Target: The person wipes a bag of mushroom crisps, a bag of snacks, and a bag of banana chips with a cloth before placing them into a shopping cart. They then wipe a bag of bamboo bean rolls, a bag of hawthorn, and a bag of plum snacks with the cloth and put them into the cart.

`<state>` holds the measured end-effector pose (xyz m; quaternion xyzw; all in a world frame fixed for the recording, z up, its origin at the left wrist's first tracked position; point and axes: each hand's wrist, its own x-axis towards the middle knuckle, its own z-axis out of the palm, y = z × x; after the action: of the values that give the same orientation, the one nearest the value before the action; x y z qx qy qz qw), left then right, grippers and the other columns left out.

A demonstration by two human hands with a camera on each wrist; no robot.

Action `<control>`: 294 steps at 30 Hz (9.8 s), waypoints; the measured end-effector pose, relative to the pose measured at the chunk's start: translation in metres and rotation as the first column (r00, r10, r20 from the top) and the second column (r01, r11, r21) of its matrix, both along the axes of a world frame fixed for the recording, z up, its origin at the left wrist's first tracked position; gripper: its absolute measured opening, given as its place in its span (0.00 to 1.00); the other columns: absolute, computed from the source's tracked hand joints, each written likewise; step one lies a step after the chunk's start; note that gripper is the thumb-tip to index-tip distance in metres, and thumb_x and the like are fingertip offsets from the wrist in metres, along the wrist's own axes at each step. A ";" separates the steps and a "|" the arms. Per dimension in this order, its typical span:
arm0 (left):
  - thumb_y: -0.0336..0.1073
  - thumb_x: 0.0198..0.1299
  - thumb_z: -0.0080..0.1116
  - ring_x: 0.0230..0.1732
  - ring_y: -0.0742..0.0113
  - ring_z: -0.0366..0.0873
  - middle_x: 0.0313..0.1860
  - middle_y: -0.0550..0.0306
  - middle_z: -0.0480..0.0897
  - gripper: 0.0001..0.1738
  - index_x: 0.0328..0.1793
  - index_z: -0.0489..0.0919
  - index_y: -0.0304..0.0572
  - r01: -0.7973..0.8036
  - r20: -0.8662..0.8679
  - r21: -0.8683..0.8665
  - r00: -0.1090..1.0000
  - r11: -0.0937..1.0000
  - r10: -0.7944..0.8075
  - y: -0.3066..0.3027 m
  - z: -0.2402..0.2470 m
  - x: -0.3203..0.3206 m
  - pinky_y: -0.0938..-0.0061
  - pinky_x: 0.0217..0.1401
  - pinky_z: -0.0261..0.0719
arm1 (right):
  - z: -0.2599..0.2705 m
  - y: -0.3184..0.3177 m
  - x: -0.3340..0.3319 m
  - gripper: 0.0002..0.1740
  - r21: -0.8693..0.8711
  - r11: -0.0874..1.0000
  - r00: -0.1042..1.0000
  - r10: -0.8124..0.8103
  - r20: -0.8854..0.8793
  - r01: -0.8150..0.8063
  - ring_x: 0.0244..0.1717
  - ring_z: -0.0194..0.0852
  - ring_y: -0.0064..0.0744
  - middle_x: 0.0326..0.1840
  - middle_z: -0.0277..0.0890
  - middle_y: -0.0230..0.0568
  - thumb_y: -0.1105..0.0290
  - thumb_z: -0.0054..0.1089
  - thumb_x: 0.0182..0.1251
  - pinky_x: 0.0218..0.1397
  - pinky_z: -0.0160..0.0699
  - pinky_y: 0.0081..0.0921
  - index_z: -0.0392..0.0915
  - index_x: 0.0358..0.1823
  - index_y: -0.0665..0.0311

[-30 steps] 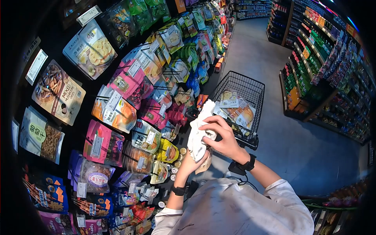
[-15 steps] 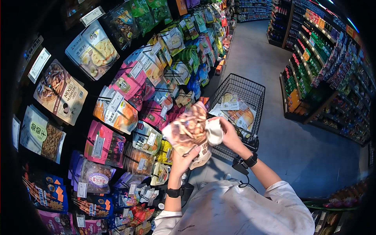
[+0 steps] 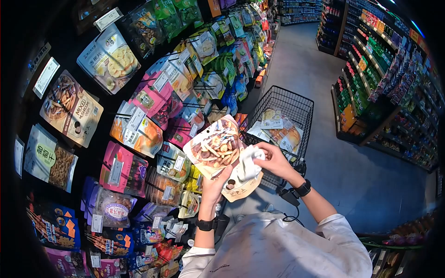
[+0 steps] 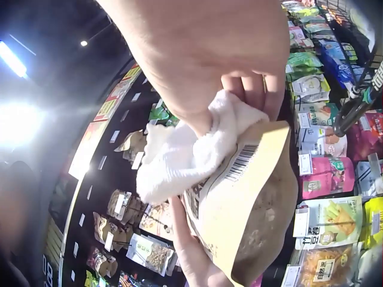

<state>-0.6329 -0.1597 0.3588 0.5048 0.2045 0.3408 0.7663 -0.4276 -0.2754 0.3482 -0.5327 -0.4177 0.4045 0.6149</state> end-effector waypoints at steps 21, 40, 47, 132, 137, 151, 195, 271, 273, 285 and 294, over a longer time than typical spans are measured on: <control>0.35 0.69 0.66 0.53 0.70 0.82 0.56 0.53 0.84 0.22 0.63 0.76 0.32 -0.214 0.050 0.020 0.976 0.977 0.213 -0.004 0.004 0.007 0.74 0.58 0.78 | 0.004 -0.002 -0.004 0.36 0.108 0.988 0.982 0.127 -0.141 -0.112 0.59 0.75 0.19 0.61 0.76 0.33 0.77 0.68 0.64 0.62 0.77 0.21 0.64 0.73 0.68; 0.42 0.76 0.56 0.67 0.63 0.75 0.70 0.49 0.74 0.29 0.74 0.67 0.30 -0.491 0.205 -0.159 0.832 0.857 0.515 -0.021 0.008 0.028 0.66 0.70 0.72 | -0.002 0.010 -0.033 0.21 -0.013 0.993 0.992 -0.121 -0.039 0.121 0.48 0.81 0.18 0.49 0.85 0.36 0.69 0.68 0.70 0.52 0.81 0.21 0.78 0.59 0.73; 0.38 0.76 0.56 0.64 0.61 0.77 0.67 0.49 0.75 0.26 0.73 0.67 0.33 -0.256 0.094 -0.136 0.958 0.957 0.269 -0.016 0.006 0.019 0.59 0.63 0.82 | 0.006 0.011 -0.023 0.20 0.164 0.938 0.945 -0.275 -0.178 0.304 0.52 0.80 0.20 0.52 0.82 0.37 0.74 0.67 0.69 0.55 0.80 0.20 0.75 0.58 0.73; 0.56 0.68 0.60 0.61 0.62 0.79 0.66 0.48 0.75 0.42 0.76 0.60 0.35 0.206 0.169 -0.238 0.971 0.949 -0.168 -0.001 -0.042 0.008 0.67 0.64 0.80 | 0.048 -0.009 -0.035 0.22 0.362 0.919 0.840 -0.068 0.538 -0.158 0.66 0.79 0.45 0.59 0.85 0.45 0.82 0.65 0.55 0.73 0.73 0.40 0.86 0.54 0.66; 0.61 0.67 0.61 0.66 0.68 0.73 0.70 0.54 0.71 0.48 0.81 0.56 0.39 0.308 0.043 -0.141 0.951 0.941 -0.305 -0.024 -0.016 0.023 0.70 0.67 0.74 | 0.059 0.005 -0.019 0.26 0.429 0.901 0.804 -0.300 0.513 0.062 0.61 0.82 0.46 0.57 0.84 0.48 0.86 0.57 0.50 0.67 0.77 0.38 0.83 0.55 0.69; 0.73 0.73 0.30 0.55 0.64 0.83 0.59 0.50 0.79 0.44 0.74 0.67 0.42 -0.044 -0.121 -0.186 0.992 0.982 0.021 -0.001 -0.002 0.026 0.72 0.54 0.85 | 0.049 0.002 -0.045 0.21 0.336 0.895 0.737 -0.011 0.676 -0.295 0.77 0.65 0.48 0.69 0.75 0.44 0.79 0.70 0.55 0.77 0.66 0.41 0.87 0.53 0.59; 0.25 0.69 0.59 0.60 0.60 0.82 0.63 0.49 0.81 0.25 0.71 0.69 0.34 -0.117 0.068 -0.339 0.987 0.933 0.149 0.006 0.000 0.022 0.66 0.64 0.82 | 0.010 0.002 -0.005 0.18 0.071 0.979 0.981 -0.191 -0.043 0.194 0.53 0.80 0.25 0.52 0.83 0.37 0.75 0.63 0.66 0.59 0.76 0.25 0.78 0.56 0.71; 0.35 0.73 0.55 0.37 0.76 0.78 0.34 0.53 0.87 0.14 0.51 0.81 0.27 0.392 -0.529 0.501 0.844 0.772 -0.085 0.001 -0.024 0.011 0.72 0.42 0.77 | 0.032 -0.005 0.004 0.25 0.010 0.980 0.723 0.140 0.677 -0.199 0.53 0.82 0.50 0.50 0.83 0.48 0.76 0.66 0.52 0.57 0.79 0.39 0.79 0.55 0.67; 0.31 0.71 0.56 0.42 0.70 0.84 0.40 0.48 0.88 0.14 0.57 0.79 0.28 0.298 -0.487 0.406 0.870 0.864 -0.071 -0.005 -0.024 0.014 0.71 0.46 0.80 | 0.028 -0.005 -0.005 0.21 0.040 0.992 0.674 0.050 0.737 -0.118 0.50 0.81 0.54 0.45 0.81 0.51 0.79 0.60 0.51 0.54 0.79 0.41 0.78 0.51 0.69; 0.32 0.68 0.61 0.36 0.63 0.87 0.36 0.40 0.87 0.14 0.54 0.83 0.29 0.331 -0.510 0.606 0.860 0.724 0.034 -0.002 -0.014 0.010 0.69 0.41 0.80 | 0.028 -0.008 0.001 0.20 0.031 0.984 0.780 0.121 0.614 -0.177 0.49 0.83 0.50 0.44 0.82 0.49 0.73 0.66 0.56 0.53 0.79 0.38 0.77 0.52 0.67; 0.36 0.72 0.60 0.40 0.81 0.78 0.38 0.58 0.88 0.15 0.54 0.83 0.28 0.153 -0.374 0.540 0.925 0.827 0.073 0.002 0.006 0.001 0.78 0.45 0.79 | 0.016 -0.028 0.029 0.16 0.007 0.996 0.826 0.074 0.558 -0.094 0.45 0.83 0.44 0.42 0.83 0.47 0.77 0.63 0.59 0.49 0.78 0.34 0.77 0.49 0.69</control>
<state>-0.6319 -0.1575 0.3647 0.7673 0.2288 0.2652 0.5372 -0.3987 -0.3031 0.3638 -0.5979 -0.6087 0.2510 0.4572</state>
